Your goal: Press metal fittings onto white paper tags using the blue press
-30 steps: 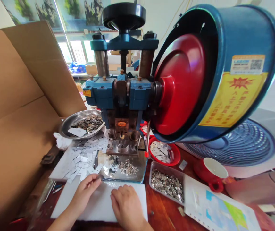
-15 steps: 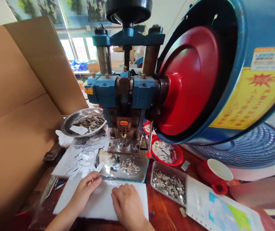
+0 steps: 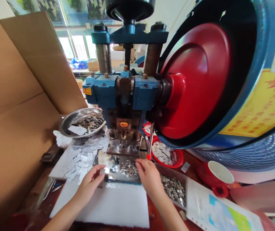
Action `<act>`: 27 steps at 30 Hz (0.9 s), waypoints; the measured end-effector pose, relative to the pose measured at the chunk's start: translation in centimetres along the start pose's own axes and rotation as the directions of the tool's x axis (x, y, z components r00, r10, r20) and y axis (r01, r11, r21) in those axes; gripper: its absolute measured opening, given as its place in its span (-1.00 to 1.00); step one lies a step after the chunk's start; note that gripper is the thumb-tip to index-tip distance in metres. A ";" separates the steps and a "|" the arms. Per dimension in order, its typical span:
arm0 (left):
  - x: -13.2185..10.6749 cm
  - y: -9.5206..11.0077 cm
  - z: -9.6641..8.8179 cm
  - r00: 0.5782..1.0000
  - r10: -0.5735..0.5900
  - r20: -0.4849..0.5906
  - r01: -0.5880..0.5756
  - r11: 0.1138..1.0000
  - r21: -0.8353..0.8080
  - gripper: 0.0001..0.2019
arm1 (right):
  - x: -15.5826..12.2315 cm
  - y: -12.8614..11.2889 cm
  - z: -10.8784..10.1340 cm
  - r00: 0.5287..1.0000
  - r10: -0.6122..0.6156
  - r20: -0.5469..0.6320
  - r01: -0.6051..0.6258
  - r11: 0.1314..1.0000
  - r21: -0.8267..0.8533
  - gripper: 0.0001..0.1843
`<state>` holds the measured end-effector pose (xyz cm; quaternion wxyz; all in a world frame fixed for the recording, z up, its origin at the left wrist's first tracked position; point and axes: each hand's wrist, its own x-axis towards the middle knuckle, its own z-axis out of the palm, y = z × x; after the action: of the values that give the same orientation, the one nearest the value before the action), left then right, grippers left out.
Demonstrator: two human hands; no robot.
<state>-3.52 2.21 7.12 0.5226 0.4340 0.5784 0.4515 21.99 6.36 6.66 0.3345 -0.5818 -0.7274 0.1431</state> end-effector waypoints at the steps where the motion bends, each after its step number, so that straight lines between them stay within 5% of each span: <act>1: 0.0 -0.6 0.1 1.000 0.022 -0.008 -0.022 0.999 0.031 -0.74 | -0.1 -0.1 0.2 1.000 -0.001 0.004 0.001 1.000 0.009 -0.69; 5: -0.3 -2.1 0.2 0.994 0.102 0.036 -0.106 0.985 0.134 -0.79 | -1.7 -0.3 1.0 1.000 0.006 0.019 -0.007 0.999 0.040 -0.66; 16: -0.5 -1.9 0.3 0.982 0.148 0.115 -0.175 0.945 0.278 -0.81 | -4.3 0.8 -0.3 0.990 0.144 0.006 -0.144 0.988 0.051 -0.65; 23: -0.3 -2.3 0.3 0.976 0.165 0.142 -0.195 0.953 0.231 -0.83 | -4.4 0.5 0.6 0.997 0.076 0.011 -0.076 0.997 0.027 -0.66; 27: 0.1 -3.0 0.2 0.979 0.173 0.108 -0.194 0.951 0.239 -0.78 | -2.1 0.8 1.0 0.999 0.000 0.034 0.001 1.000 -0.020 -0.69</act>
<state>-3.44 1.65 4.12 0.4442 0.5669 0.5646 0.4031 22.17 4.77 4.81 0.3163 -0.5824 -0.7345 0.1458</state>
